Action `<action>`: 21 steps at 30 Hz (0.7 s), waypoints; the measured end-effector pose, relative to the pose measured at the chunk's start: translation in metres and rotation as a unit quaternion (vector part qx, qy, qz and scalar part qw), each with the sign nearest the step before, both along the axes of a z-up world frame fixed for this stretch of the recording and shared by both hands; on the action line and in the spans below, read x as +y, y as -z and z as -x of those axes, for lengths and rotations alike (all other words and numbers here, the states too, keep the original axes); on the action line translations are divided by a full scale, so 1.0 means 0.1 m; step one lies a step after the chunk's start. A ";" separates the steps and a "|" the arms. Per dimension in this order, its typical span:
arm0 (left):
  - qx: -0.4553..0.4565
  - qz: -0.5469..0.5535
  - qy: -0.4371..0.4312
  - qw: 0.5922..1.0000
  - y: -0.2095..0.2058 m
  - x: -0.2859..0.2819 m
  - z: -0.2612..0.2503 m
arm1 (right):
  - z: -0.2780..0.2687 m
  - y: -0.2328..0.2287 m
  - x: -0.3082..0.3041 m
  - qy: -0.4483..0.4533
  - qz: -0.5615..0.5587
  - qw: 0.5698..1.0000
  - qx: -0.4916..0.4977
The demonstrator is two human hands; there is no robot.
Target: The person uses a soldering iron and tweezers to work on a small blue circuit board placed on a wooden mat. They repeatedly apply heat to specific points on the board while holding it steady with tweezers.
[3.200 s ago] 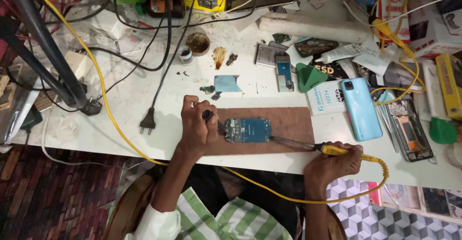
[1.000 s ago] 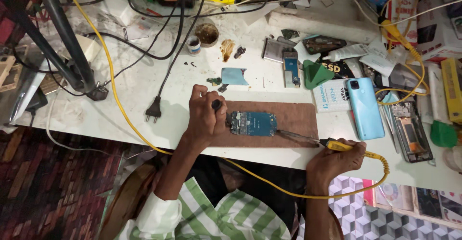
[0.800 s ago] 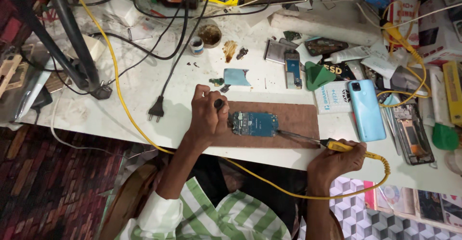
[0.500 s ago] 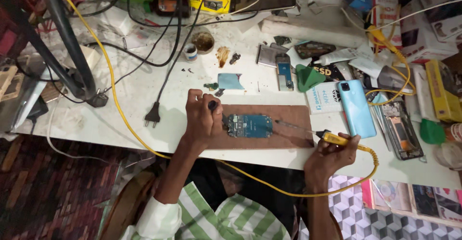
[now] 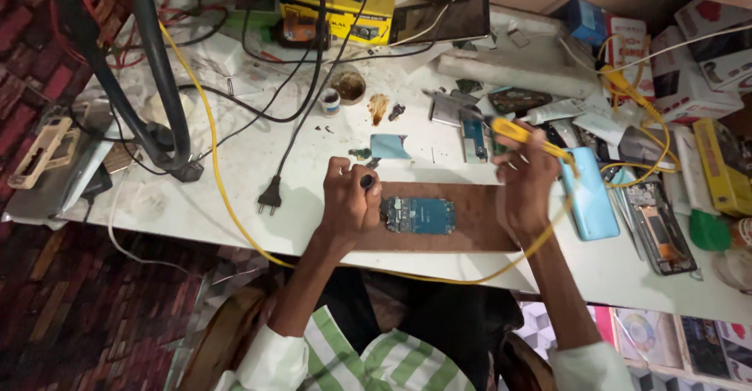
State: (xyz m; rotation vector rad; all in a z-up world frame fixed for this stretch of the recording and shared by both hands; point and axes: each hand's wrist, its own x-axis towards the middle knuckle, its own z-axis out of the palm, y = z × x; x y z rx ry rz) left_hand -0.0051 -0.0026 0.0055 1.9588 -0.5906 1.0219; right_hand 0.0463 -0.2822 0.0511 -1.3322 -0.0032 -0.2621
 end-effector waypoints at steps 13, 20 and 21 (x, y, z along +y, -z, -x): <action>0.042 0.001 0.006 0.999 0.08 0.03 -0.02 | -0.73 0.22 0.25 -0.127 0.159 0.975 0.083; 0.052 0.008 0.018 0.998 0.07 0.03 -0.02 | -0.79 0.19 0.31 -0.134 0.210 0.962 0.109; 0.050 0.008 0.020 0.998 0.07 0.03 -0.02 | -0.78 0.19 0.31 -0.135 0.205 0.964 0.106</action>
